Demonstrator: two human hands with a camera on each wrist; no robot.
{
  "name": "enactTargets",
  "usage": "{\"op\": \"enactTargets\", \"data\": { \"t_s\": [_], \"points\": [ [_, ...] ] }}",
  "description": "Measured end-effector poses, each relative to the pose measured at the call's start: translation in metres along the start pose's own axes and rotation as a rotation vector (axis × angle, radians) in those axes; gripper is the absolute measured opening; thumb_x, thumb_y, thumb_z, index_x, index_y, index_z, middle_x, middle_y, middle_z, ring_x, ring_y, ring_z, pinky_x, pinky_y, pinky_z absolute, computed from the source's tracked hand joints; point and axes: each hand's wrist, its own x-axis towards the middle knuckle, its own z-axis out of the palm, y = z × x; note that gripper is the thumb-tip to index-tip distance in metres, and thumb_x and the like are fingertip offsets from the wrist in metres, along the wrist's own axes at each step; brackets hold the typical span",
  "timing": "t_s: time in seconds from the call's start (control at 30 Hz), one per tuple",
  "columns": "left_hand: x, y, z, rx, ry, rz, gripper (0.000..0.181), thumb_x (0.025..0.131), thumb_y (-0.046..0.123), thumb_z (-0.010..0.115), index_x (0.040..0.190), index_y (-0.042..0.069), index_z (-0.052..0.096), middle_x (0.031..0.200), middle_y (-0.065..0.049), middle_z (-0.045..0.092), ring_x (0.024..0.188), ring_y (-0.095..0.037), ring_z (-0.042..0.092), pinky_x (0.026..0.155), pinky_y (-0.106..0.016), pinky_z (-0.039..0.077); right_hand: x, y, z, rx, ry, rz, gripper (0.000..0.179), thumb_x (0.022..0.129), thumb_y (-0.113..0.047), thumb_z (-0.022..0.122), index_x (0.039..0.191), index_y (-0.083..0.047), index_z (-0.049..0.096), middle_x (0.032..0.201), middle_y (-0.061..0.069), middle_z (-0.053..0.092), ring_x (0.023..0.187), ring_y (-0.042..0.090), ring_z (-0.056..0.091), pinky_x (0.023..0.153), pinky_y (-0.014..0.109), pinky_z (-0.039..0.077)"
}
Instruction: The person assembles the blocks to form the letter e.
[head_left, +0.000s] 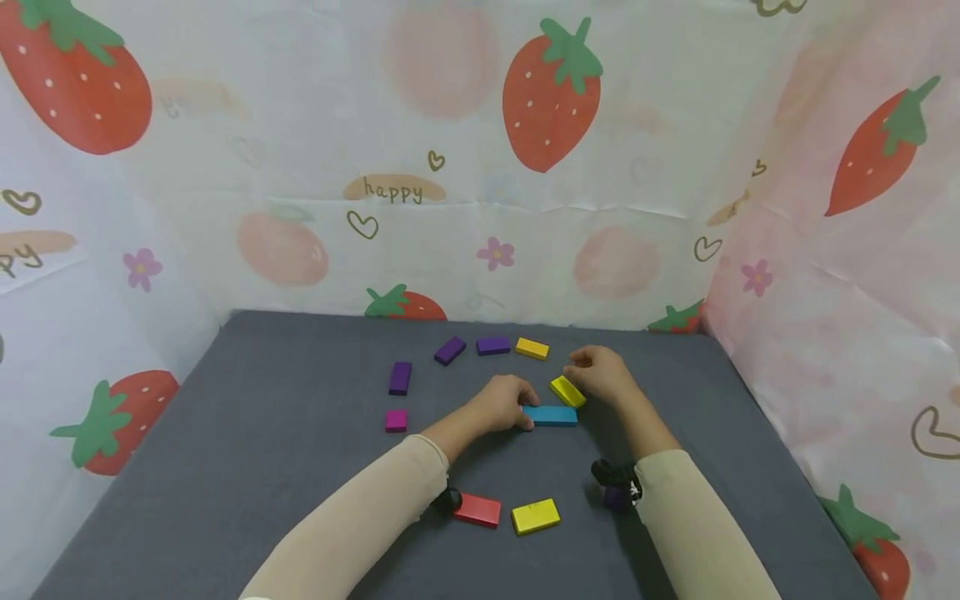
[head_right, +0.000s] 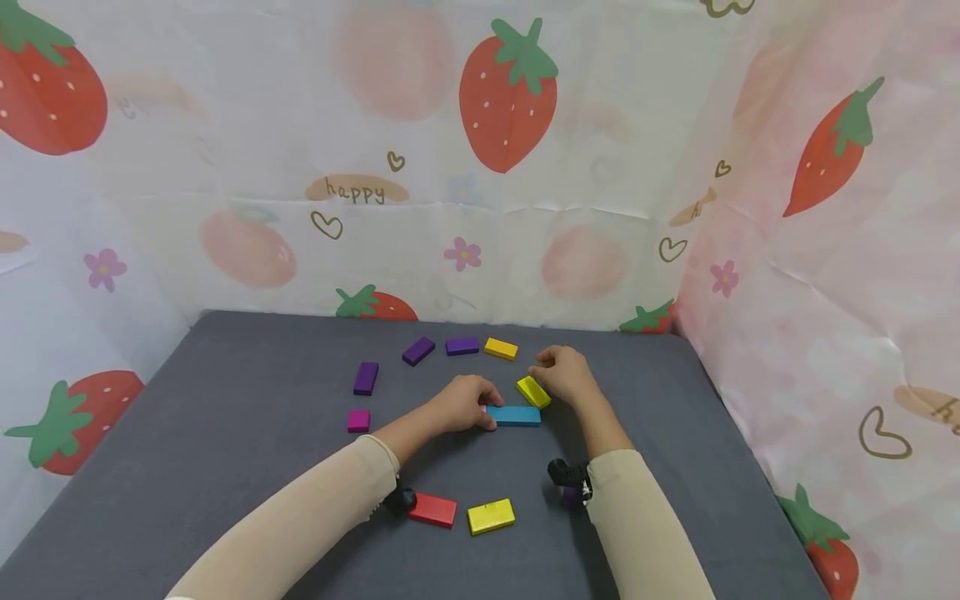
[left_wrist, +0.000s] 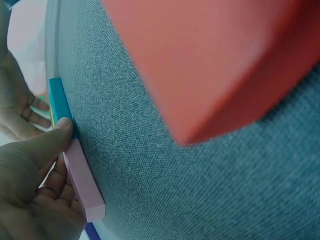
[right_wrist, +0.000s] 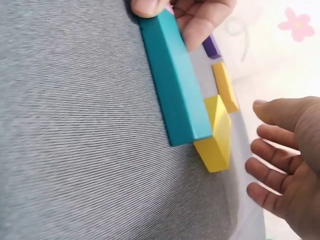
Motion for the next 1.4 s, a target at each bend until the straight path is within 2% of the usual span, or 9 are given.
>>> {"op": "enactTargets", "data": {
  "t_s": [0.23,0.47,0.7,0.9,1.13,1.4],
  "points": [
    [-0.004,0.003,-0.001,0.000,0.010,0.014,0.030,0.084,0.015,0.086,0.113,0.013,0.077,0.110,-0.001,0.074,0.096,-0.012,0.064,0.089,-0.031,0.054,0.010,-0.007,-0.002,-0.009,0.041,-0.050,0.044,0.102,-0.030,0.065,0.138,-0.006,0.061,0.138,0.018,0.057,0.126,0.038,0.055,0.101,0.055,0.049],
    [-0.001,-0.001,0.002,0.002,0.010,0.013,0.031,0.085,0.016,0.086,0.114,0.014,0.077,0.111,0.001,0.074,0.095,-0.010,0.063,0.089,-0.031,0.054,0.022,-0.011,0.003,-0.009,0.063,-0.089,0.043,0.102,-0.027,0.064,0.140,-0.007,0.060,0.140,0.017,0.057,0.131,0.038,0.052,0.103,0.056,0.047],
    [0.001,-0.002,0.001,0.020,0.009,0.005,0.029,0.084,0.017,0.086,0.112,0.015,0.077,0.107,0.002,0.074,0.092,-0.010,0.063,0.087,-0.030,0.054,0.035,-0.016,0.007,-0.017,0.059,-0.131,0.043,0.102,-0.026,0.065,0.140,-0.006,0.061,0.142,0.018,0.055,0.131,0.038,0.052,0.102,0.054,0.049],
    [0.000,0.001,0.001,0.028,0.017,-0.002,0.029,0.084,0.017,0.086,0.112,0.015,0.077,0.106,0.001,0.074,0.096,-0.013,0.065,0.085,-0.031,0.055,0.048,-0.021,0.014,-0.033,0.025,-0.185,0.042,0.102,-0.023,0.065,0.140,-0.004,0.061,0.142,0.018,0.057,0.130,0.038,0.054,0.102,0.053,0.049],
    [-0.001,0.000,0.004,0.004,0.027,0.010,0.029,0.083,0.016,0.087,0.111,0.014,0.078,0.104,0.002,0.075,0.090,-0.010,0.064,0.082,-0.029,0.054,0.059,-0.021,0.023,-0.016,-0.023,-0.169,0.043,0.102,-0.022,0.066,0.140,-0.005,0.061,0.142,0.016,0.059,0.130,0.037,0.055,0.102,0.052,0.051],
    [0.001,-0.001,0.003,0.013,0.031,0.012,0.029,0.083,0.016,0.087,0.110,0.014,0.078,0.104,0.003,0.075,0.089,-0.008,0.063,0.083,-0.028,0.054,0.063,-0.022,0.025,-0.039,-0.034,-0.158,0.041,0.101,-0.021,0.067,0.139,-0.005,0.062,0.139,0.016,0.062,0.127,0.035,0.058,0.100,0.049,0.052]
  ]
}}
